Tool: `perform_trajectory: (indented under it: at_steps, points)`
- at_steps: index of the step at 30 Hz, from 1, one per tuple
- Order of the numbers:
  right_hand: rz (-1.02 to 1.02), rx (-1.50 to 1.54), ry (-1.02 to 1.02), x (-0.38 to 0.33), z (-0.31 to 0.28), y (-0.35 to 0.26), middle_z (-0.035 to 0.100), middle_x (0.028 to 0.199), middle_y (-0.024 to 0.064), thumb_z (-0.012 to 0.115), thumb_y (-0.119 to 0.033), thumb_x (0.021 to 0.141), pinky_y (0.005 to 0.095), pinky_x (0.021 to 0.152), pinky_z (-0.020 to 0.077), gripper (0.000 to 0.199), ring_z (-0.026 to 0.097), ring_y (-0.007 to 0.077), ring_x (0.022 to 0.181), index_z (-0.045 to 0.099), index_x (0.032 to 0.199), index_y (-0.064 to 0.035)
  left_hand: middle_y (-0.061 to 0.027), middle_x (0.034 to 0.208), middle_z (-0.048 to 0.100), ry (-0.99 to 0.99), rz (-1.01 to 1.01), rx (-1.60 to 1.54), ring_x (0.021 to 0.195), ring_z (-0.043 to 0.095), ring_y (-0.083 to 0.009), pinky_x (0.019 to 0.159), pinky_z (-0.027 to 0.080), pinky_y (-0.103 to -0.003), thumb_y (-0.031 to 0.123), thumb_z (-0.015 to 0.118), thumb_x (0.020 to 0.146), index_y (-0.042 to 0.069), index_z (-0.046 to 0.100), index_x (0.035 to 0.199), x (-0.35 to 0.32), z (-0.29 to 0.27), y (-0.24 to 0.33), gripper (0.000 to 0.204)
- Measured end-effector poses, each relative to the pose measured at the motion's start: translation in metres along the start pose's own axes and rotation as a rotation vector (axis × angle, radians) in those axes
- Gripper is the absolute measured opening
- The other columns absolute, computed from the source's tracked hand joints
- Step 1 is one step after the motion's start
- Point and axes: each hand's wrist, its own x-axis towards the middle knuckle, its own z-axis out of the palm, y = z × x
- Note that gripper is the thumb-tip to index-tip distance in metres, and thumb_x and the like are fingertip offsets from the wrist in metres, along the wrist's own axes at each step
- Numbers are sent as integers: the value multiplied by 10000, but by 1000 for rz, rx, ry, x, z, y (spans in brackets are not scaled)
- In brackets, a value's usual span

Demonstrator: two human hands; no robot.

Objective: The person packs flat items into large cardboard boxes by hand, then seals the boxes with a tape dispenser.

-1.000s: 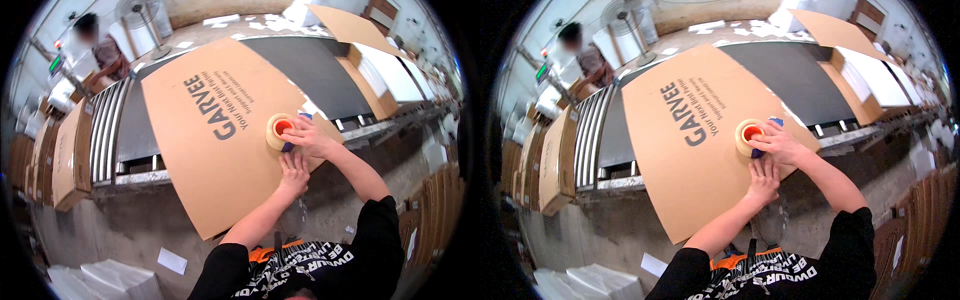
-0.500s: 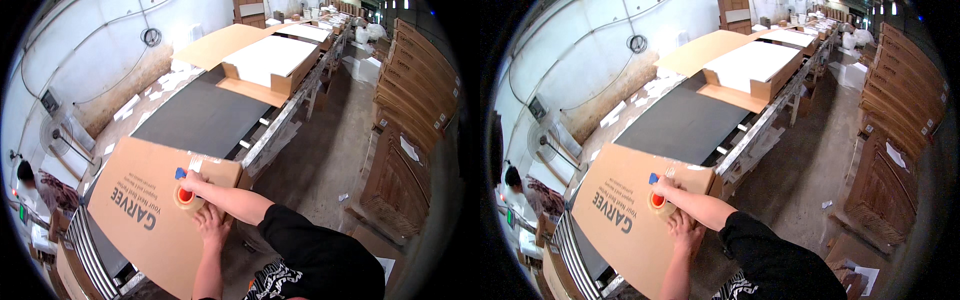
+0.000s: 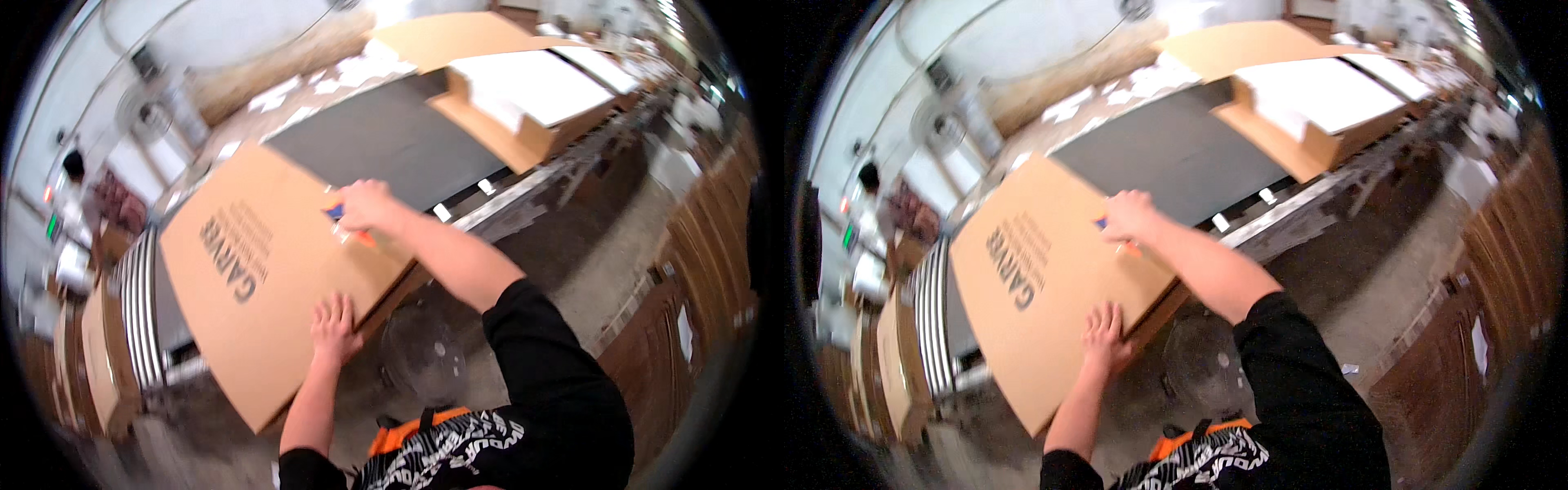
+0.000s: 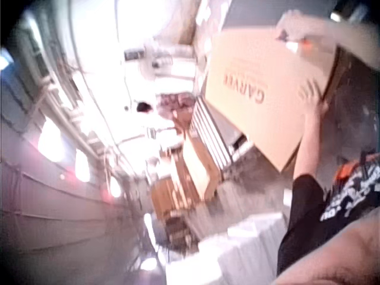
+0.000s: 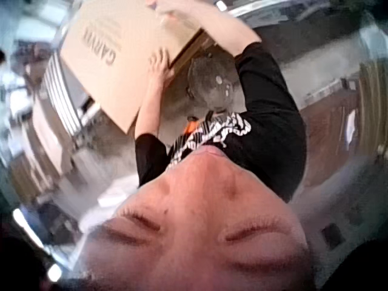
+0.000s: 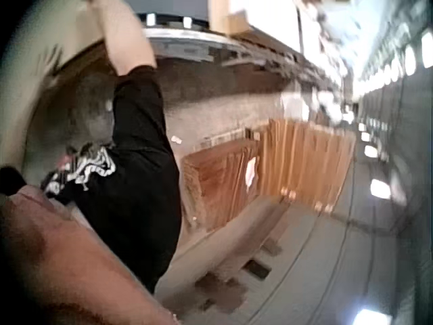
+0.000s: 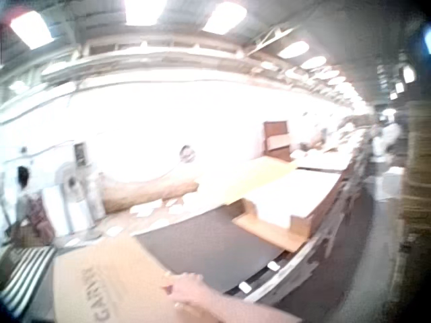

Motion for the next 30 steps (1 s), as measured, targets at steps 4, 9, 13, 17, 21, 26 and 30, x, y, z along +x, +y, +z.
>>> perform_trajectory:
  at_steps: [4, 9, 13, 17, 21, 26, 30]
  points:
    - [-59, -169, -533, -34, -2, 2, 709, 946, 174, 710, -250, 535, 390, 740, 557, 424, 691, 303, 888, 722, 897, -31, -188, 1429, 450, 64, -46, -22, 1263, 448, -456, 1058, 363, -564, 342, 784, 606, 91, 436, 1412, 0, 7, -9, 913]
    - [-33, -228, -517, -139, 55, 45, 695, 930, 215, 634, -267, 618, 417, 816, 553, 392, 691, 345, 890, 705, 912, -19, -192, 1434, 446, -4, -26, 32, 1254, 453, -489, 1060, 359, -585, 323, 788, 589, 97, 460, 1401, -14, 0, -16, 905]
    - [-29, -267, -442, -124, 121, 37, 716, 821, 157, 663, -257, 580, 384, 725, 561, 295, 708, 298, 805, 734, 779, -51, -199, 1442, 436, 11, -5, -13, 1259, 449, -496, 1062, 347, -601, 319, 784, 597, 92, 459, 1400, -14, 3, -12, 896]
    - [-325, -502, -489, -146, 239, 54, 626, 1222, 199, 709, -296, 657, 355, 770, 541, 395, 678, 312, 974, 728, 983, -73, -212, 1441, 431, 13, -3, -44, 1264, 445, -496, 1057, 343, -611, 332, 768, 618, 80, 462, 1396, -8, 6, -6, 874]
    - [59, -96, -597, -207, 228, 7, 606, 1143, 227, 669, -299, 655, 394, 850, 533, 445, 655, 332, 1010, 703, 1028, -60, -197, 1473, 392, -80, -21, 32, 1303, 416, -459, 1084, 335, -559, 430, 787, 667, 70, 397, 1432, -16, -15, -6, 932]
    - [-2, -222, -488, -244, 149, -68, 624, 1035, 193, 638, -258, 621, 444, 803, 541, 386, 662, 344, 941, 705, 975, -121, -236, 1500, 324, -5, 73, -42, 1372, 304, -464, 1133, 247, -561, 431, 768, 712, 0, 255, 1475, -54, -6, -33, 1015]
    - [-144, -123, -137, -216, 89, -162, 627, 1008, 163, 650, -257, 664, 469, 762, 543, 350, 662, 353, 908, 671, 994, -145, -317, 1450, 338, -91, -132, -86, 1378, 300, -451, 1159, 202, -542, 364, 817, 634, -92, 370, 1382, -191, -41, -112, 983]
